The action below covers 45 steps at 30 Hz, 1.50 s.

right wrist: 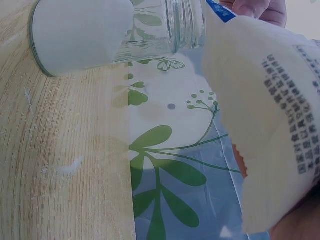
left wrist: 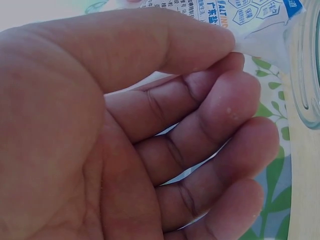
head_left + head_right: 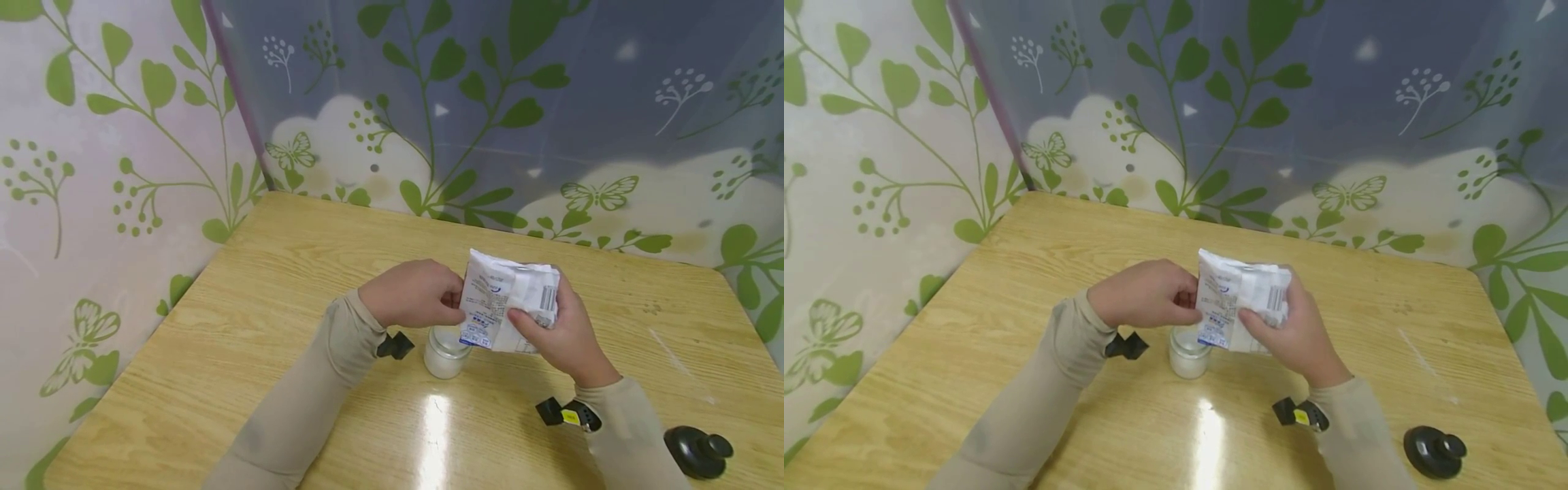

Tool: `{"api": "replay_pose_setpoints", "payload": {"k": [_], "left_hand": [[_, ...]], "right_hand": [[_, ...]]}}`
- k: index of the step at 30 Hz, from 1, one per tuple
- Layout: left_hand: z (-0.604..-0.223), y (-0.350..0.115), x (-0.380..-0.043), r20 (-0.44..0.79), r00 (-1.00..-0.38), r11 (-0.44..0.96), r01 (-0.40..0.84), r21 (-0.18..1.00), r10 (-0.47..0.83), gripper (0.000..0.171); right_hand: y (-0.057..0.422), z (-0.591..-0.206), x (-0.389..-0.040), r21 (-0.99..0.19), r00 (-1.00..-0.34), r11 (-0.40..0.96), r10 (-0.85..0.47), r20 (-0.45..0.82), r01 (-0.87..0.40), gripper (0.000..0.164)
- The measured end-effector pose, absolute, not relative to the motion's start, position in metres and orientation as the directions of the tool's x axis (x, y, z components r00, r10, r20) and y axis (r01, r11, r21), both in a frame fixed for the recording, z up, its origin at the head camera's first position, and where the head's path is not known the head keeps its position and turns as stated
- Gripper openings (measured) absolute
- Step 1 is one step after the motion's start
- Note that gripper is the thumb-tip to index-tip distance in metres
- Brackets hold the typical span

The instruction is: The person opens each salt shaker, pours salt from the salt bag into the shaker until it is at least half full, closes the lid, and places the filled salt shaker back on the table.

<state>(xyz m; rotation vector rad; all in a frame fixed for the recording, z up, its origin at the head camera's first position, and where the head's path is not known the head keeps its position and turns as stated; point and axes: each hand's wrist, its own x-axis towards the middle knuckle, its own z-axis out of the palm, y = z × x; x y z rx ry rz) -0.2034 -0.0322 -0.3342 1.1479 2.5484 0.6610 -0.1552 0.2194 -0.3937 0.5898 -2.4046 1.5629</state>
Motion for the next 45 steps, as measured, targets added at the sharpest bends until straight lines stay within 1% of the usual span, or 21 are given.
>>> {"api": "replay_pose_setpoints", "payload": {"k": [14, 23, 31, 45], "left_hand": [[-0.3352, -0.0317, -0.2036, -0.078, -0.653, 0.593, 0.622, 0.512, 0.753, 0.009], [-0.3337, -0.0324, -0.2027, -0.08, -0.651, 0.592, 0.623, 0.511, 0.754, 0.009], [-0.3337, -0.0322, -0.2033, -0.078, -0.654, 0.592, 0.62, 0.516, 0.753, 0.01], [-0.3334, -0.0318, -0.2032, -0.085, -0.663, 0.605, 0.615, 0.506, 0.744, 0.011]], "right_hand": [[0.219, -0.3949, -0.1548, -0.825, -0.894, 0.345, -0.215, 0.394, -0.447, 0.06], [0.2187, -0.3943, -0.1536, -0.819, -0.891, 0.352, -0.21, 0.402, -0.452, 0.058], [0.2169, -0.3908, -0.1531, -0.819, -0.88, 0.325, -0.206, 0.427, -0.474, 0.057], [0.2184, -0.3929, -0.1536, -0.826, -0.895, 0.346, -0.203, 0.398, -0.445, 0.056]]}}
